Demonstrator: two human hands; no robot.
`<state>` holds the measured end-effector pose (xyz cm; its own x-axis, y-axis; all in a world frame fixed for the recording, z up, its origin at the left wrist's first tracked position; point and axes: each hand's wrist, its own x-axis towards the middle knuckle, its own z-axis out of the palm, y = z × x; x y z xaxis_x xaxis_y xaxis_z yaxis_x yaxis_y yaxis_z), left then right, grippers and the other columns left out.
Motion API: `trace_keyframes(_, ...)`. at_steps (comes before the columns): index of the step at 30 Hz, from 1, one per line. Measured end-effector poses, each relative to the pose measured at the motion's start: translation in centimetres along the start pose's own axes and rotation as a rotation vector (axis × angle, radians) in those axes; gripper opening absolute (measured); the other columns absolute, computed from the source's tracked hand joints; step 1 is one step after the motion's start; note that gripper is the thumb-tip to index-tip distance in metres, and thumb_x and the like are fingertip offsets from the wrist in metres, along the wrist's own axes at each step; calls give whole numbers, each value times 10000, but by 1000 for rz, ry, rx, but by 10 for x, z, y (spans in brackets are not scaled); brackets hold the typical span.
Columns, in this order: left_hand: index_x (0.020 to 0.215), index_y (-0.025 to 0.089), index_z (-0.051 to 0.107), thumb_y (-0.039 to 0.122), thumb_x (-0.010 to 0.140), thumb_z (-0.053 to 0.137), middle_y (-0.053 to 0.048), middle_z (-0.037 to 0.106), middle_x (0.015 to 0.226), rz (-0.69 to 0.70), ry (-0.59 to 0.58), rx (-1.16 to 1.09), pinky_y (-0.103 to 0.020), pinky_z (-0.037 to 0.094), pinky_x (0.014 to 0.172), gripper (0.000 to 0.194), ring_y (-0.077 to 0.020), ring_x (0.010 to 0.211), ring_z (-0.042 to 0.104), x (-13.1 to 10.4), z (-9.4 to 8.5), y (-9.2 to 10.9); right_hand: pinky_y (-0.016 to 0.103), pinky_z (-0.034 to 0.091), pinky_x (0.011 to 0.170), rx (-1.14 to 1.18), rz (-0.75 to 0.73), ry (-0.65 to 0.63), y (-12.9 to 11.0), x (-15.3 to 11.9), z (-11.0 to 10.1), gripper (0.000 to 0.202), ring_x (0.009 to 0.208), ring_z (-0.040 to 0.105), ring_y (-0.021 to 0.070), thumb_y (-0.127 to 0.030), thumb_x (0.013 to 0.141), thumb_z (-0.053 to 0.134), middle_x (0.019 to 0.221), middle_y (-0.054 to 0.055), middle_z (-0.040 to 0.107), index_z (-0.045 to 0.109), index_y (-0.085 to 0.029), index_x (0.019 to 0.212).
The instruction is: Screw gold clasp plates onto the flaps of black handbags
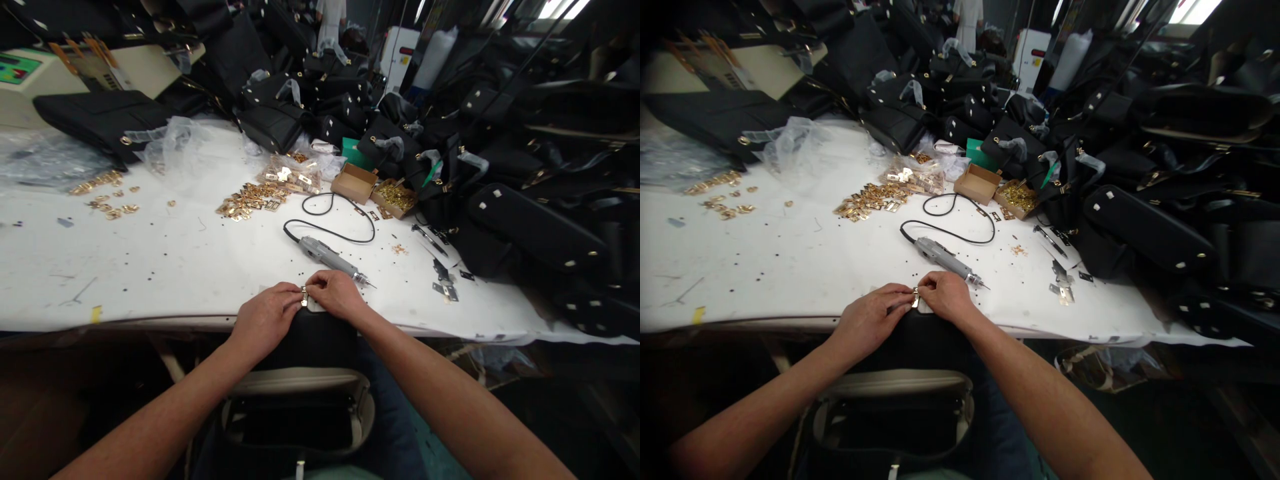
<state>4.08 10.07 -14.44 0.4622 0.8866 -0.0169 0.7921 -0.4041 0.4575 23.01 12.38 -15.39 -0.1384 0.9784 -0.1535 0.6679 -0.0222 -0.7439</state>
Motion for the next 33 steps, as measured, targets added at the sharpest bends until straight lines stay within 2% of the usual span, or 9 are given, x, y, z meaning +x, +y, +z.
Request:
trace_keyframes(9, 1054, 304, 743, 300, 991, 441, 39, 681, 1223, 22, -53, 25, -289, 525, 816, 308, -169, 996, 682, 1, -8, 4, 256, 443, 630, 57, -89, 29, 1, -5, -1, 152, 682, 629, 152, -294, 841, 660, 759, -4, 710, 753, -214, 929)
trace_keyframes(12, 1059, 317, 745, 286, 990, 434, 40, 676, 1241, 11, -62, 40, -282, 525, 815, 319, -169, 1010, 681, 0, -10, 6, 276, 478, 746, -7, -212, 193, -1, -10, -15, 156, 785, 640, 165, -261, 884, 604, 867, 15, 713, 736, -228, 962)
trace_keyframes(15, 1067, 324, 749, 278, 989, 422, 37, 672, 1259, -1, -69, 69, -287, 530, 825, 338, -176, 1030, 679, 0, -10, 6, 316, 463, 874, -251, -207, 358, 1, -8, -34, 197, 990, 617, 210, -283, 884, 618, 1042, 50, 695, 716, -248, 1051)
trace_keyframes(19, 1071, 316, 754, 276, 982, 411, 24, 682, 1257, 14, -44, 73, -296, 536, 882, 356, -178, 1047, 681, -1, -6, 3, 369, 455, 892, -521, -69, 248, 7, 5, -48, 400, 1064, 586, 266, -411, 812, 707, 1128, 84, 674, 672, -247, 1175)
trace_keyframes(22, 1062, 314, 760, 310, 982, 387, 14, 697, 1240, 48, 10, 68, -322, 553, 905, 381, -187, 1040, 694, 1, 0, -4, 354, 457, 871, -523, -46, 158, 10, 16, -52, 386, 1057, 599, 256, -418, 837, 670, 1130, 78, 683, 659, -248, 1183)
trace_keyframes(25, 1064, 321, 763, 358, 975, 373, 9, 710, 1222, 116, 60, 61, -359, 557, 955, 401, -204, 1058, 698, 4, 5, -12, 327, 466, 826, -297, -16, 143, 11, 18, -62, 332, 981, 633, 234, -429, 838, 663, 1061, 50, 703, 684, -253, 1119)
trace_keyframes(28, 1061, 316, 768, 397, 964, 377, 0, 721, 1203, 157, 90, 75, -359, 571, 953, 411, -211, 1049, 705, 6, 9, -19, 302, 498, 733, 243, 41, 133, 13, 6, -82, 345, 834, 654, 198, -478, 834, 645, 913, 33, 705, 682, -218, 1058)
trace_keyframes(31, 1087, 301, 765, 415, 955, 388, -12, 725, 1203, 187, 129, 115, -368, 566, 979, 415, -225, 1085, 693, 6, 13, -23, 308, 545, 715, 809, -18, 140, 19, -9, -110, 390, 792, 666, 179, -460, 786, 684, 913, 40, 703, 620, -192, 1061)
trace_keyframes(33, 1106, 297, 759, 412, 956, 390, -18, 724, 1206, 203, 160, 143, -369, 570, 975, 415, -229, 1094, 688, 5, 17, -25, 297, 552, 690, 972, -69, 233, 26, -12, -130, 364, 739, 661, 161, -395, 740, 719, 884, 27, 700, 594, -192, 1016)
